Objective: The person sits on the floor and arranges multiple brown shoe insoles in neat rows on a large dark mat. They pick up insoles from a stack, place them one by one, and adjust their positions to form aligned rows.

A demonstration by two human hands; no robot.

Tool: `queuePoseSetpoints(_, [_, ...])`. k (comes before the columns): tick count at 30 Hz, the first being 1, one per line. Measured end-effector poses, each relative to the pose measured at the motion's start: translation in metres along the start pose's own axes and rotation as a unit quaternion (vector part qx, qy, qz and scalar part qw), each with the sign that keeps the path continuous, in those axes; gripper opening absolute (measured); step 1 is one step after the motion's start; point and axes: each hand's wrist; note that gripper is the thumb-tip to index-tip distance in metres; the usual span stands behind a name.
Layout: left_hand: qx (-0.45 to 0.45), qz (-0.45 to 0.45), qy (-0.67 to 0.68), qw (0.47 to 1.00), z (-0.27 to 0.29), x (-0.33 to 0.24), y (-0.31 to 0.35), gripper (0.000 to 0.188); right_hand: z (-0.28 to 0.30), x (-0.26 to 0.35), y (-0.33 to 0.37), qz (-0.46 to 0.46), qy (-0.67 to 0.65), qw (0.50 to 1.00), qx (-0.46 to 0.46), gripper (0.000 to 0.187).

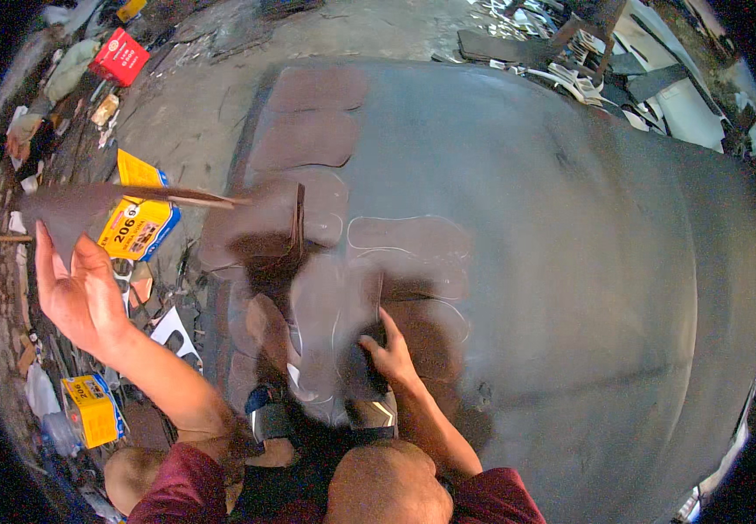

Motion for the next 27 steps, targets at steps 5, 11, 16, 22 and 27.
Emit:
queuePoseSetpoints(5, [0.135,0.175,-0.173,0.960,-0.065,0.106,0.008,0.048,0.048,0.027,-0.038,0.122,0.101,0.972,-0.173,0.069])
queuePoseSetpoints(11, [0.160,0.371,-0.145,0.903,-0.067,0.224,-0.028,0.048,0.150,0.113,-0.146,0.101,-0.367,0.906,-0.185,0.077])
queuePoseSetpoints(16, [0.003,0.343,-0.266,0.901,0.029,0.305,-0.075,0.048,0.191,0.084,-0.212,0.145,-0.306,0.911,-0.236,0.076])
queuePoseSetpoints(22, [-0.041,0.365,-0.431,0.824,0.110,0.384,-0.081,0.037,0.185,0.014,-0.269,0.120,-0.105,0.950,-0.267,0.044])
queuePoseSetpoints(27, [-0.013,0.315,-0.505,0.803,0.127,0.416,-0.093,0.033,0.182,-0.010,-0.281,0.094,-0.128,0.946,-0.281,0.040])
Point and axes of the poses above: each hand's wrist, its own y-axis away from the middle knuckle, its own z-axis out of the back of the hand, x = y × z, and after that the axes turned 10 degrees about z, right-handed
